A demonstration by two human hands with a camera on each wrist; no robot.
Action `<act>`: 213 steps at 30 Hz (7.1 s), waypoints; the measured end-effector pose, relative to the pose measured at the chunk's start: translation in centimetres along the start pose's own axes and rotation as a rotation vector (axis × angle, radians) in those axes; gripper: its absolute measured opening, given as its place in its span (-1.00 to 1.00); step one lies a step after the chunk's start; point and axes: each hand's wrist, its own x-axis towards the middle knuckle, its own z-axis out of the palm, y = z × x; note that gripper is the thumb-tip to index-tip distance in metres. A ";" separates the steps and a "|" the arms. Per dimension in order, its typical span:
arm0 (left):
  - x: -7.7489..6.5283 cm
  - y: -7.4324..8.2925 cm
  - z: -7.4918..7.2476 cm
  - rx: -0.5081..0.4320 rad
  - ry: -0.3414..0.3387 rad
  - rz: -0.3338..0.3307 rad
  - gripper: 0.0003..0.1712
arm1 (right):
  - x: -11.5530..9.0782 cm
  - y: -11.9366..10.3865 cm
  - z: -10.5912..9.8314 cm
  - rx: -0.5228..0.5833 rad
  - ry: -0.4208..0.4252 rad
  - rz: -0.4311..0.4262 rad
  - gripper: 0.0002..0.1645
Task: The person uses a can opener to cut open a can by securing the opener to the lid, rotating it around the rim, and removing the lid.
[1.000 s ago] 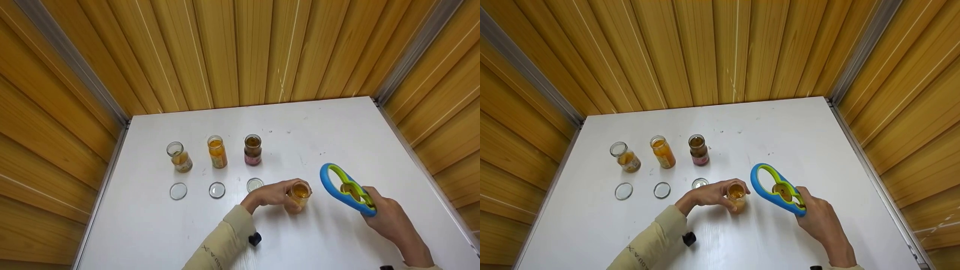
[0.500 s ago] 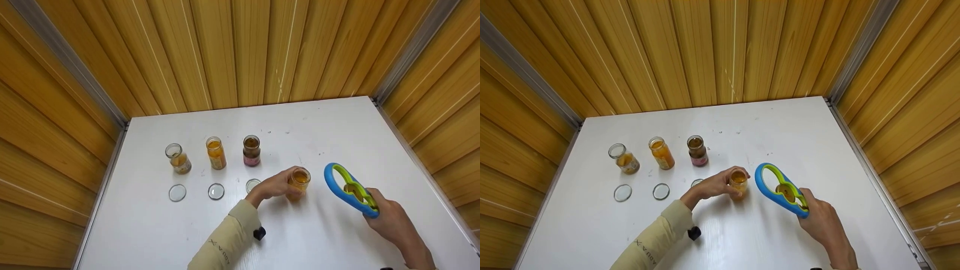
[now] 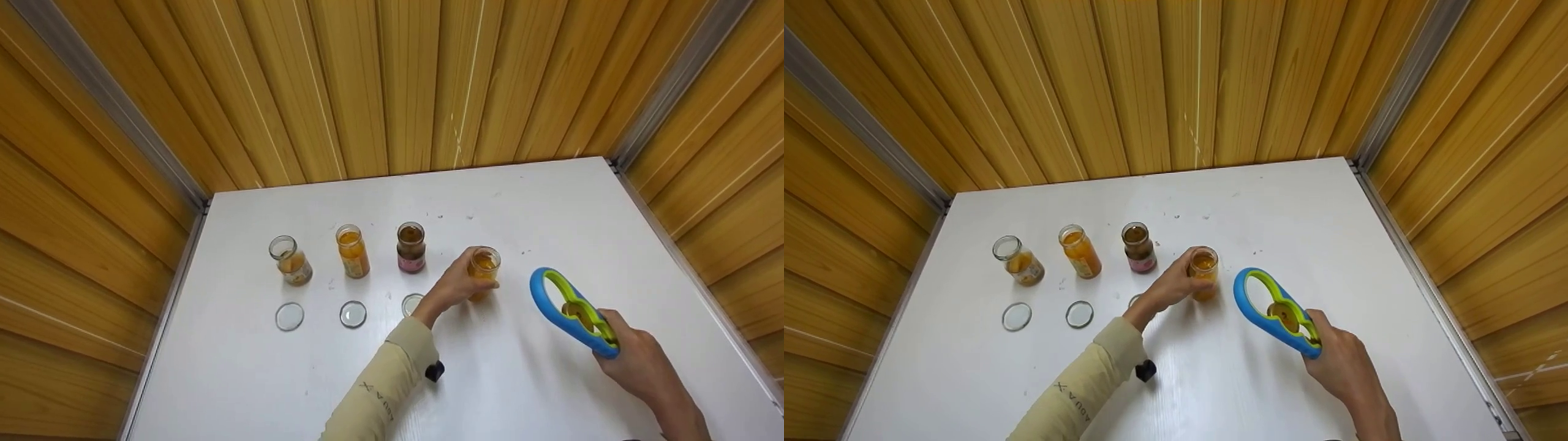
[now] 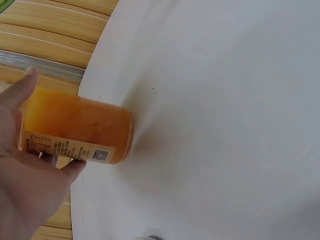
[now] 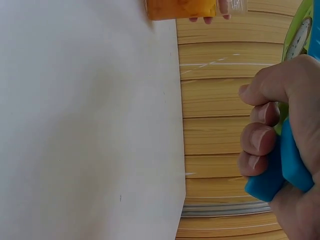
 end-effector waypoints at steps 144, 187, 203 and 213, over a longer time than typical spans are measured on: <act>-10.0 2.8 -4.4 0.023 0.047 -0.021 -0.21 | 2.0 -3.8 0.3 0.037 0.016 -0.087 -0.31; -14.5 1.6 -4.4 -0.356 -0.132 -0.097 -0.40 | 2.3 -7.1 2.1 -0.012 0.010 -0.217 -0.23; -15.3 1.9 -3.8 -0.578 -0.230 -0.131 -0.52 | 2.5 -9.6 2.8 0.018 -0.075 -0.246 -0.22; -15.5 1.5 -3.7 -0.685 -0.271 -0.152 -0.47 | 2.7 -10.8 3.2 0.039 -0.150 -0.279 -0.22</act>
